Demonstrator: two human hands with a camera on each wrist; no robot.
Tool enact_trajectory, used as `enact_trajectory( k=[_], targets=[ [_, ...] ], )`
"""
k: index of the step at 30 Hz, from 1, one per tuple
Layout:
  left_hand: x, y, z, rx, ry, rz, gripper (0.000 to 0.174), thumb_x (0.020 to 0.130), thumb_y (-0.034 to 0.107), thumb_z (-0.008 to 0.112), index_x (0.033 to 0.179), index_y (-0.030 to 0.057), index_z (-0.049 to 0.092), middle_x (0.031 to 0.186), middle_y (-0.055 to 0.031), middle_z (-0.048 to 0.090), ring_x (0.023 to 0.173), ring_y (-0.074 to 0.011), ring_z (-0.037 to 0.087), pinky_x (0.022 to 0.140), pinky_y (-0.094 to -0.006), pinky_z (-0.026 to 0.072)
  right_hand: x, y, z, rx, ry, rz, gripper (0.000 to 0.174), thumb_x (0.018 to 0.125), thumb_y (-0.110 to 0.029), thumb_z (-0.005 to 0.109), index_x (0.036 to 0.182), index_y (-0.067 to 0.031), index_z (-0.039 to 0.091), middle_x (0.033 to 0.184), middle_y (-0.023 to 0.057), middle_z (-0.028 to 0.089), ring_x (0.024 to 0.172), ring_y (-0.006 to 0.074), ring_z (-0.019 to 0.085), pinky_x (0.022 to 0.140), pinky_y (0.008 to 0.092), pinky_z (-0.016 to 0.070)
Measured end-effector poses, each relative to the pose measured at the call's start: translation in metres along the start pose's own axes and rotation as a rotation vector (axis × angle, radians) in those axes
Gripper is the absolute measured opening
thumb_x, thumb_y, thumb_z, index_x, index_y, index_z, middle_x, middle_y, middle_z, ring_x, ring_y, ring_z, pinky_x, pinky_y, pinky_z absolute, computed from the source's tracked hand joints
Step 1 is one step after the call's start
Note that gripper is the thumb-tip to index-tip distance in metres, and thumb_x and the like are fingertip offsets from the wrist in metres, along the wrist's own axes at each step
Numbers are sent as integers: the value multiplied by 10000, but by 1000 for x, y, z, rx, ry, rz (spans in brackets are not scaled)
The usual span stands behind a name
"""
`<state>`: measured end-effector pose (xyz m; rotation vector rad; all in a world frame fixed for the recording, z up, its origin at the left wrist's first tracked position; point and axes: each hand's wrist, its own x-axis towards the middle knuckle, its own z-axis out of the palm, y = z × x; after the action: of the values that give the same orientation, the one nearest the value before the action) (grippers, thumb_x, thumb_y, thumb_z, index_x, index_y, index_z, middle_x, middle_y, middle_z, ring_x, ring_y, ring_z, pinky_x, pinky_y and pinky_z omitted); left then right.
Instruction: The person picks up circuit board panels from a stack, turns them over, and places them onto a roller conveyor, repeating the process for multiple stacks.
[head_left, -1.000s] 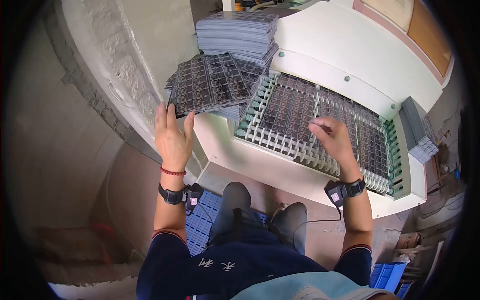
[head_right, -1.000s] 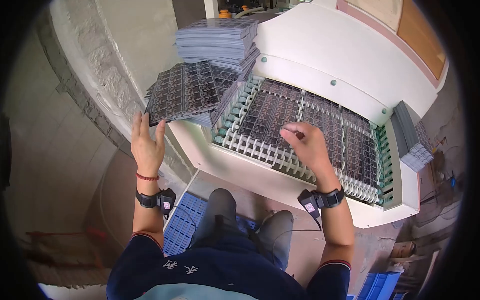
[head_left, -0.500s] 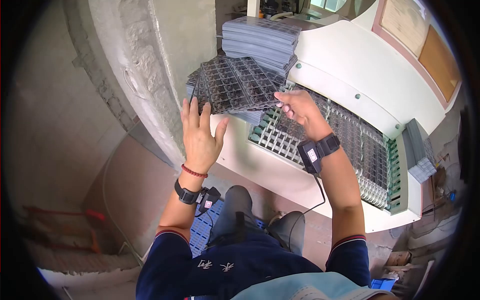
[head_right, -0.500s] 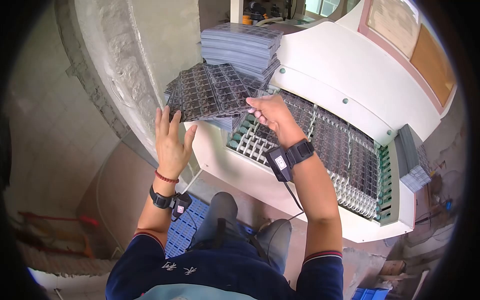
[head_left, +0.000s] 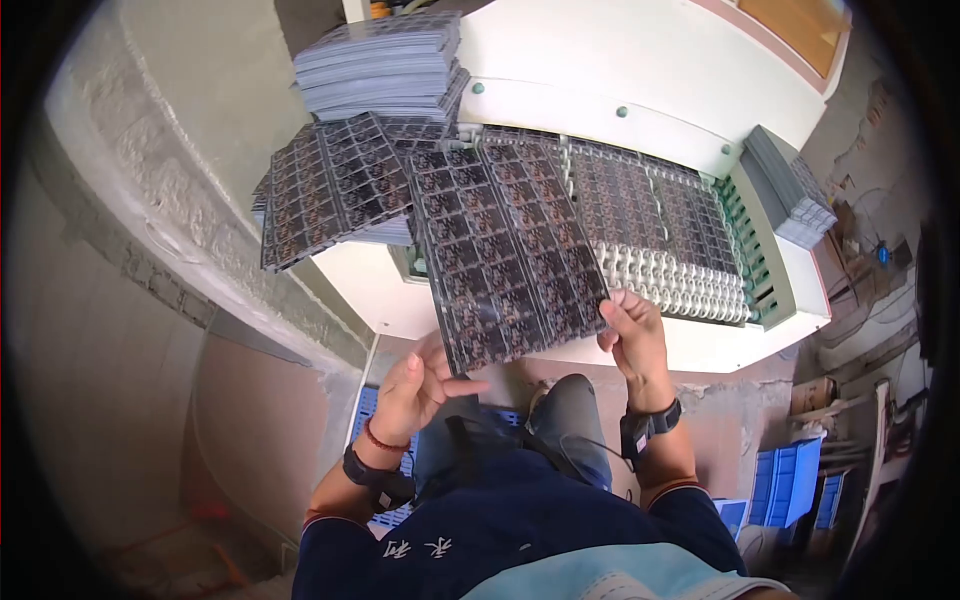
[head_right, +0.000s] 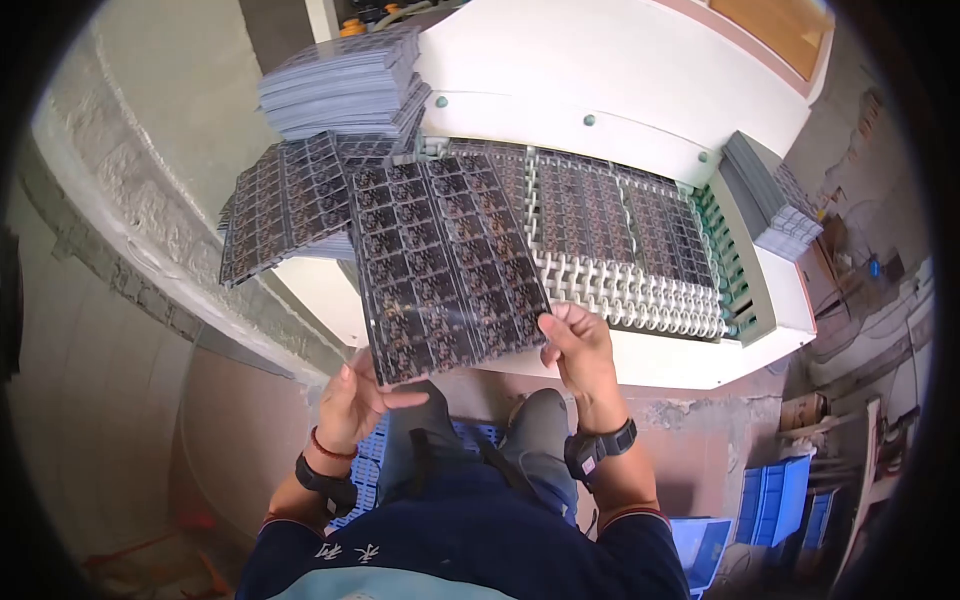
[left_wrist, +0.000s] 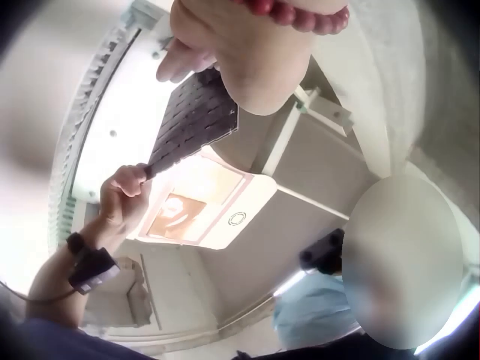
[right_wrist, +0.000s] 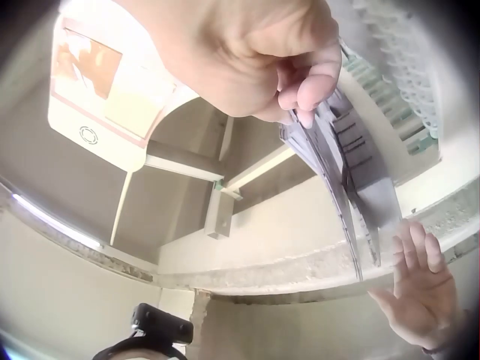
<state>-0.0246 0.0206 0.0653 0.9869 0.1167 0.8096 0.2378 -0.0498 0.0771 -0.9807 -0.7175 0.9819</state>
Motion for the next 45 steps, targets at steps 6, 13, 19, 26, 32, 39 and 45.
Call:
enact_trajectory(
  k=[6, 13, 19, 26, 32, 39, 45],
  targets=[
    [1, -54, 9, -374, -111, -301, 460, 939, 241, 255, 1277, -69, 218, 1299, -217, 320, 1164, -388, 372, 888, -519, 404, -62, 50, -50, -35, 238, -18, 100, 802, -107, 601, 757, -30, 556, 631, -4, 534, 424, 50, 447, 370, 179, 375],
    [-4, -76, -6, -180, 203, -380, 287, 912, 97, 323, 1102, -83, 441, 1097, -192, 518, 988, -355, 535, 744, -419, 524, -74, 66, -55, -204, 256, 33, 84, 812, -71, 580, 801, 10, 558, 650, 33, 560, 475, 69, 486, 423, 188, 408],
    [-5, -79, -21, -3, 350, -367, 206, 874, 77, 442, 1001, -58, 532, 938, -159, 603, 840, -249, 613, 621, -330, 559, -74, 60, -52, -207, 275, 115, 80, 813, -60, 568, 799, 18, 554, 617, 49, 566, 455, 87, 507, 418, 199, 429],
    [-1, -66, -39, -10, 457, -287, 172, 861, 72, 474, 957, -43, 560, 897, -150, 617, 741, -210, 631, 564, -328, 563, -92, 45, -118, -92, 424, 1, 85, 824, -50, 540, 800, 30, 556, 627, 61, 565, 445, 103, 516, 424, 208, 453],
    [13, -60, -58, -26, 491, -273, 171, 848, 56, 485, 957, -55, 556, 876, -163, 620, 686, -215, 638, 526, -347, 564, -89, 33, -153, -91, 469, -54, 75, 823, -35, 528, 788, 21, 565, 647, 43, 559, 434, 85, 494, 401, 203, 431],
    [34, -55, -70, 26, 481, -251, 186, 847, 51, 475, 985, -59, 534, 862, -152, 617, 680, -211, 637, 534, -348, 565, -56, 36, -145, -137, 514, -34, 89, 825, -72, 543, 803, 9, 573, 626, 19, 553, 430, 77, 498, 394, 200, 436],
    [41, -50, -68, 27, 516, -272, 251, 850, 132, 479, 1022, -49, 504, 876, -167, 606, 692, -263, 630, 531, -361, 562, -76, 25, -181, -139, 705, -63, 126, 825, -137, 569, 793, -14, 578, 576, 13, 543, 417, 81, 493, 383, 190, 415]
  ],
)
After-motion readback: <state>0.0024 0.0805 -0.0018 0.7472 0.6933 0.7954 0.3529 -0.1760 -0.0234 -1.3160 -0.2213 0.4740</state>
